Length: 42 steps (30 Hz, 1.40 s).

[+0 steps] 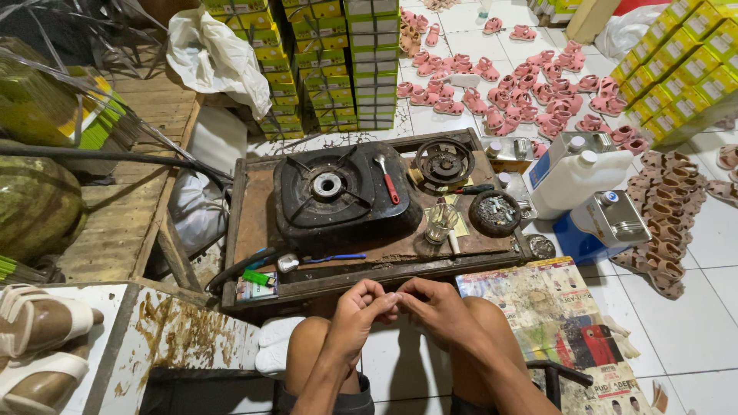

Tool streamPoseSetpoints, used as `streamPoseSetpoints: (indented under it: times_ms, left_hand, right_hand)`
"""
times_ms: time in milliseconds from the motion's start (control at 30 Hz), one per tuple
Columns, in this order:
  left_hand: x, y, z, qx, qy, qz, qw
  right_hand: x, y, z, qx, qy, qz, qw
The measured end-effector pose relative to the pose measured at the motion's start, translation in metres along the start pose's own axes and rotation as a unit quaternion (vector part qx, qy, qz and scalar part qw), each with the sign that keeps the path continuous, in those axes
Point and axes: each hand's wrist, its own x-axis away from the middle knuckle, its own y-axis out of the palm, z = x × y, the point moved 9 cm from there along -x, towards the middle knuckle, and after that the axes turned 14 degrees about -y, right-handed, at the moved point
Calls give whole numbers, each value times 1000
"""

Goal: The person heats the sole and upper of a sandal over a gas stove flame, then presses them together to bond. They use a curved metal tool to trim excess material from the edges of the assembled sandal. The process is repeated for multiple sandals.

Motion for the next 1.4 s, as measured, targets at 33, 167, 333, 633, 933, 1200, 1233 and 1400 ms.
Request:
streamPoseSetpoints:
  times_ms: [33, 167, 333, 633, 933, 1200, 1233, 1400]
  left_hand:
    - [0, 0, 0, 0, 2, -2, 1000]
    - [1, 0, -1, -4, -4, 2, 1000]
    - [3, -1, 1, -10, -2, 3, 1000]
    - [8, -3, 7, -7, -4, 4, 1000]
    - [6, -6, 2, 0, 18, -22, 1000]
    - [3, -12, 1, 9, 21, -29, 999]
    - [2, -14, 1, 9, 20, -28, 999]
    - [-11, -25, -5, 20, 14, -15, 1000]
  right_hand:
    - [1, 0, 4, -11, 16, 3, 1000]
    - [3, 2, 14, -21, 46, 4, 999]
    - [1, 1, 8, 15, 7, -10, 1000]
    - [1, 0, 7, 20, 32, -19, 999]
    - [4, -2, 16, 24, 54, 15, 998]
    - [-12, 6, 37, -71, 90, -10, 993]
    - [-22, 1, 37, -67, 63, -7, 996]
    - [-75, -46, 47, -34, -12, 39, 999]
